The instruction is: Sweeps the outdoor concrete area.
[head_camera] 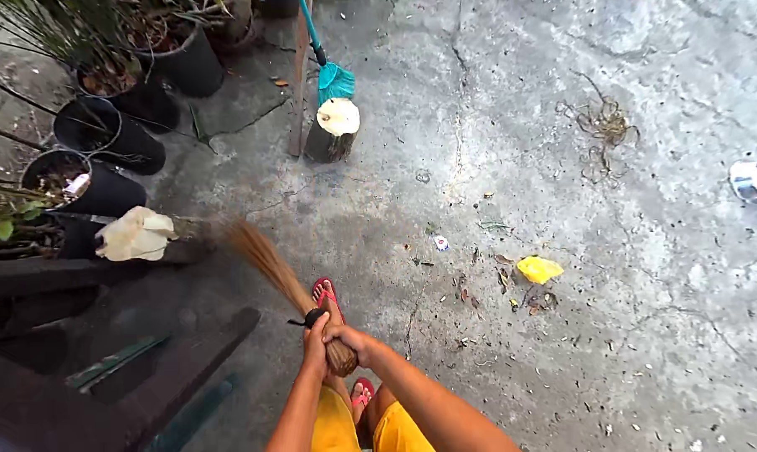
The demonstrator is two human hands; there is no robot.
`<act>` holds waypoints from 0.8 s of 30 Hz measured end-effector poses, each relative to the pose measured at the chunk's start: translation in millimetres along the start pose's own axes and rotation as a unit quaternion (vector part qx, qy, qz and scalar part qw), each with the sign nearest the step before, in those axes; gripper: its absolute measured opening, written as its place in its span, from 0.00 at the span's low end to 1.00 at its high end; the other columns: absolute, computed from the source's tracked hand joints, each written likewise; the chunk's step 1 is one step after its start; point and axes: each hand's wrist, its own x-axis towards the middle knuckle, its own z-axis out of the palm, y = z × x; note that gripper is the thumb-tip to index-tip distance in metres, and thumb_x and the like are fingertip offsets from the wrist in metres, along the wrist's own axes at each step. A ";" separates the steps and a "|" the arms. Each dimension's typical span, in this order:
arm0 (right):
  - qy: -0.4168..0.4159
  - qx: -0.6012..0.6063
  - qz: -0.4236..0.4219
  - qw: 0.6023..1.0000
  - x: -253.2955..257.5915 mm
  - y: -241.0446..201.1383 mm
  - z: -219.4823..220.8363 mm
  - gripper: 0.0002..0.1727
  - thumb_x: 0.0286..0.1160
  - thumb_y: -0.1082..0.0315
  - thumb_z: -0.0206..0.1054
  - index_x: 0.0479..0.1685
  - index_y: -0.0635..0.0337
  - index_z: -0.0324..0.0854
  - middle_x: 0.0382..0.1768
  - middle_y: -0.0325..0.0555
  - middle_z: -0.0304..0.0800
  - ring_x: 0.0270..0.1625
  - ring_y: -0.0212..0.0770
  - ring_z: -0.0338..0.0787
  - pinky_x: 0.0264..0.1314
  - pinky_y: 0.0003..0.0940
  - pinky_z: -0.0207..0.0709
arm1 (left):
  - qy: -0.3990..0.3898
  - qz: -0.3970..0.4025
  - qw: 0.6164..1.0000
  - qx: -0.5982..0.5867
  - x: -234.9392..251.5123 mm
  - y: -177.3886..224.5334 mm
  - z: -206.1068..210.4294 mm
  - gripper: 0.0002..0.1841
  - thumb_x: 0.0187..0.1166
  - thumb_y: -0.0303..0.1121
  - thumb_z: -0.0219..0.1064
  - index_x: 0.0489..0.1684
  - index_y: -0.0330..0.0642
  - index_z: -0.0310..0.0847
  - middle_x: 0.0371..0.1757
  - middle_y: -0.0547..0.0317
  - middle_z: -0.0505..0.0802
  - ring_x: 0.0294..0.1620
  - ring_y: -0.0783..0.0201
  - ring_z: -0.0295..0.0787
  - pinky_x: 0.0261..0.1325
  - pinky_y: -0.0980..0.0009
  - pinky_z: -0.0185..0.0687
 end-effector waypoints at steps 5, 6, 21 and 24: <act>0.105 0.329 -0.138 0.928 14.5 -68.0 -11.8 0.19 0.83 0.52 0.47 0.41 0.57 0.76 0.25 0.47 0.86 0.26 0.43 0.88 0.33 0.42 0.85 | -0.215 -0.157 0.913 0.309 93.6 93.7 82.5 0.26 0.79 0.46 0.69 0.68 0.36 0.76 0.48 0.45 0.90 0.47 0.55 0.89 0.53 0.53 0.85; 0.128 0.335 -0.176 0.917 13.0 -76.6 -5.3 0.16 0.82 0.55 0.49 0.45 0.57 0.76 0.28 0.48 0.87 0.29 0.43 0.89 0.34 0.42 0.86 | -0.258 -0.160 0.906 0.294 95.6 107.4 88.9 0.28 0.79 0.43 0.69 0.74 0.37 0.72 0.50 0.46 0.90 0.48 0.57 0.88 0.55 0.56 0.85; -0.006 0.136 0.044 0.990 -33.3 -190.4 -82.6 0.14 0.73 0.54 0.59 0.43 0.54 0.80 0.29 0.44 0.88 0.29 0.40 0.89 0.34 0.40 0.86 | -0.012 -0.147 0.983 0.109 69.6 137.2 164.9 0.21 0.88 0.46 0.60 0.53 0.32 0.82 0.39 0.46 0.90 0.39 0.55 0.89 0.46 0.52 0.87; 0.115 0.398 -0.127 0.901 -15.1 -226.1 -110.4 0.16 0.80 0.55 0.49 0.44 0.57 0.75 0.24 0.48 0.84 0.23 0.43 0.86 0.27 0.40 0.84 | -0.221 -0.198 0.891 0.343 157.5 173.5 245.4 0.22 0.83 0.46 0.64 0.59 0.34 0.82 0.44 0.47 0.91 0.43 0.56 0.89 0.52 0.53 0.86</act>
